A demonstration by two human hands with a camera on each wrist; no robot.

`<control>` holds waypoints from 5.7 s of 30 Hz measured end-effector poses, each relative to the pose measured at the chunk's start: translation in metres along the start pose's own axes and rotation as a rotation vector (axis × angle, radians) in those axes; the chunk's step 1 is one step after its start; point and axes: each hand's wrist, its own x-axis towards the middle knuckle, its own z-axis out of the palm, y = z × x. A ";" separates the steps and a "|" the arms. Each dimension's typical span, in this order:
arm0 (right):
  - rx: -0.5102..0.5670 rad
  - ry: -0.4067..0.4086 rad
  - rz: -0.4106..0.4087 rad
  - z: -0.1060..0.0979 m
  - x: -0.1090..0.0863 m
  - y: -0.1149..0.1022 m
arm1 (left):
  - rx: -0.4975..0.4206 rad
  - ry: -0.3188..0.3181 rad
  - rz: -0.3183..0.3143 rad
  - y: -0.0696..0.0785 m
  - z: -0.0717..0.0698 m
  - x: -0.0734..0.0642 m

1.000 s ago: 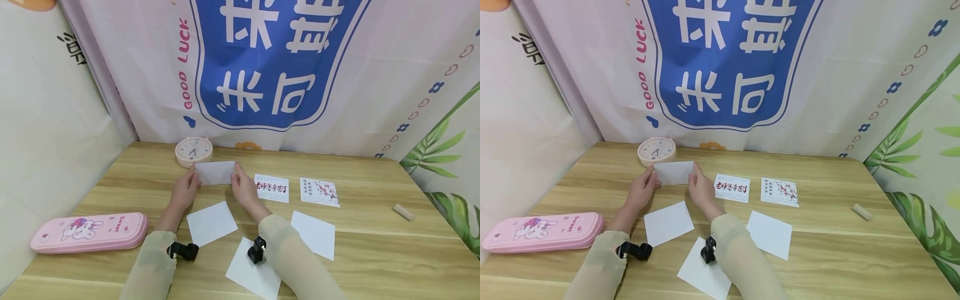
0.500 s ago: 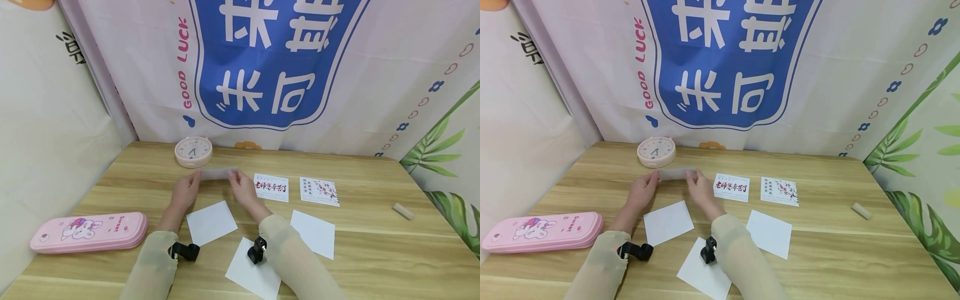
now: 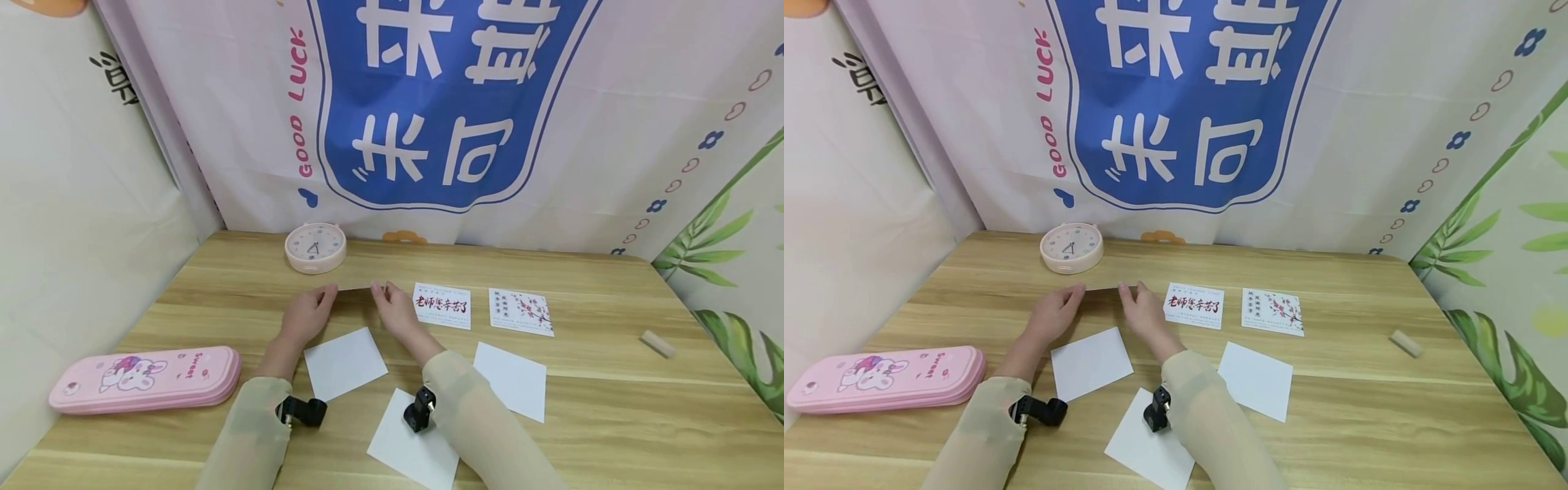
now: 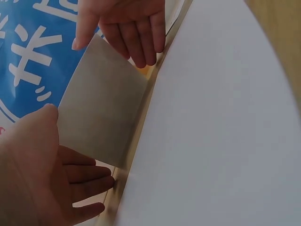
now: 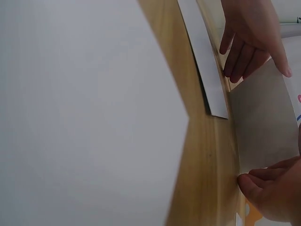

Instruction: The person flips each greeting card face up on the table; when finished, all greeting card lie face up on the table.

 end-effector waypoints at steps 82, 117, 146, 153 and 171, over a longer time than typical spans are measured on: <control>-0.450 0.078 -0.139 0.013 -0.009 0.025 | 0.075 -0.098 0.057 -0.023 0.015 0.002; -0.159 -0.003 -0.105 -0.018 -0.016 -0.006 | 0.002 -0.107 0.013 -0.020 0.002 0.004; -0.134 -0.014 -0.267 -0.199 -0.136 0.027 | -0.490 -0.148 0.332 0.148 0.024 -0.047; -0.168 0.024 -0.257 -0.202 -0.155 0.052 | -0.499 -0.274 0.340 0.158 0.059 -0.052; -0.127 0.002 0.017 -0.198 -0.170 0.114 | -0.220 -0.410 0.390 0.137 0.126 -0.052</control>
